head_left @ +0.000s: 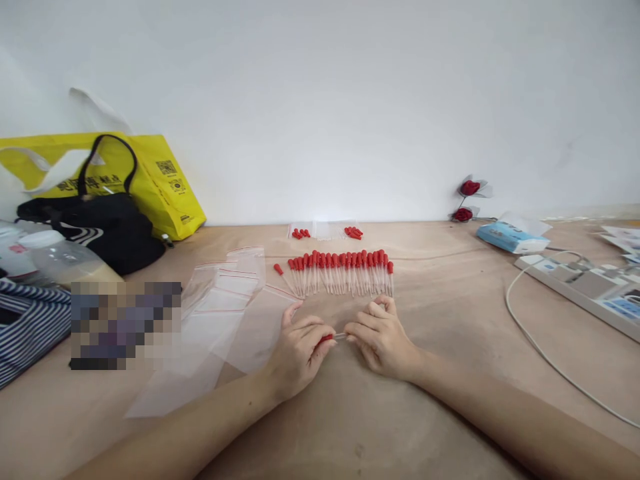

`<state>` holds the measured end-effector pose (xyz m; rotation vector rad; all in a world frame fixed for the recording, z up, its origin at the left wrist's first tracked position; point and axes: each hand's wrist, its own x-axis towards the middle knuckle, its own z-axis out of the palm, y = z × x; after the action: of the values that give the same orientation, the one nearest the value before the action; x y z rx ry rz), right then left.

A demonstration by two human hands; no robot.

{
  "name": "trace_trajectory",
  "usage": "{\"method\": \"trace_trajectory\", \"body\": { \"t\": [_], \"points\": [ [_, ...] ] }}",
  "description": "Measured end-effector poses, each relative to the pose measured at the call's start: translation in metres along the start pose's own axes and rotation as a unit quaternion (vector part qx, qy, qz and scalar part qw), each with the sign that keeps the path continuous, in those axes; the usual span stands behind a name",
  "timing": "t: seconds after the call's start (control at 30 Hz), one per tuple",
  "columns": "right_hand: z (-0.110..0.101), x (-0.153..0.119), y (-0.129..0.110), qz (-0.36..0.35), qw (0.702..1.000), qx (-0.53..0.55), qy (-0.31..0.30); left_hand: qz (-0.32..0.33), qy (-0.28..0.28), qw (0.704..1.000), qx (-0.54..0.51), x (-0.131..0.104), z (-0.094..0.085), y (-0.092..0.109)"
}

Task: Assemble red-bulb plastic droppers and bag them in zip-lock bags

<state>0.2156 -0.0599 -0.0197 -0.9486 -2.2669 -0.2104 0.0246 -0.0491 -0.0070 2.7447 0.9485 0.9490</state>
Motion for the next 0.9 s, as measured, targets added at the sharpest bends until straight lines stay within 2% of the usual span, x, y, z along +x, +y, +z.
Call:
{"method": "trace_trajectory", "body": {
  "t": [0.27,0.47,0.57,0.63,0.7,0.73,0.8,0.87,0.9],
  "points": [
    [0.003,0.0,-0.001,0.017,1.0,0.018,-0.016,-0.004,0.0,1.0,0.0,0.001,0.001,0.0],
    [0.001,0.001,0.002,0.028,0.999,0.022,-0.038,0.012,-0.013,1.0,0.004,0.005,-0.001,-0.01],
    [-0.004,0.0,0.007,0.036,0.999,0.011,-0.033,-0.018,-0.027,0.999,-0.029,0.007,-0.006,-0.016],
    [-0.006,-0.002,0.009,0.045,0.999,0.011,-0.024,-0.077,-0.02,0.992,-0.1,0.008,-0.007,-0.018],
    [-0.007,-0.002,0.009,0.06,0.998,0.024,-0.015,-0.171,0.006,0.964,-0.201,0.008,-0.005,-0.016],
    [-0.006,-0.002,0.008,0.068,0.997,0.035,-0.01,-0.223,0.028,0.941,-0.254,0.008,-0.003,-0.014],
    [-0.004,-0.001,0.003,0.077,0.995,0.061,-0.002,-0.306,0.082,0.878,-0.36,0.01,0.0,-0.009],
    [-0.001,0.001,-0.002,0.065,0.995,0.079,-0.004,-0.355,0.136,0.814,-0.438,0.015,-0.001,-0.008],
    [0.0,0.001,-0.003,0.054,0.995,0.083,-0.008,-0.37,0.16,0.792,-0.459,0.019,-0.004,-0.009]
  ]
}}
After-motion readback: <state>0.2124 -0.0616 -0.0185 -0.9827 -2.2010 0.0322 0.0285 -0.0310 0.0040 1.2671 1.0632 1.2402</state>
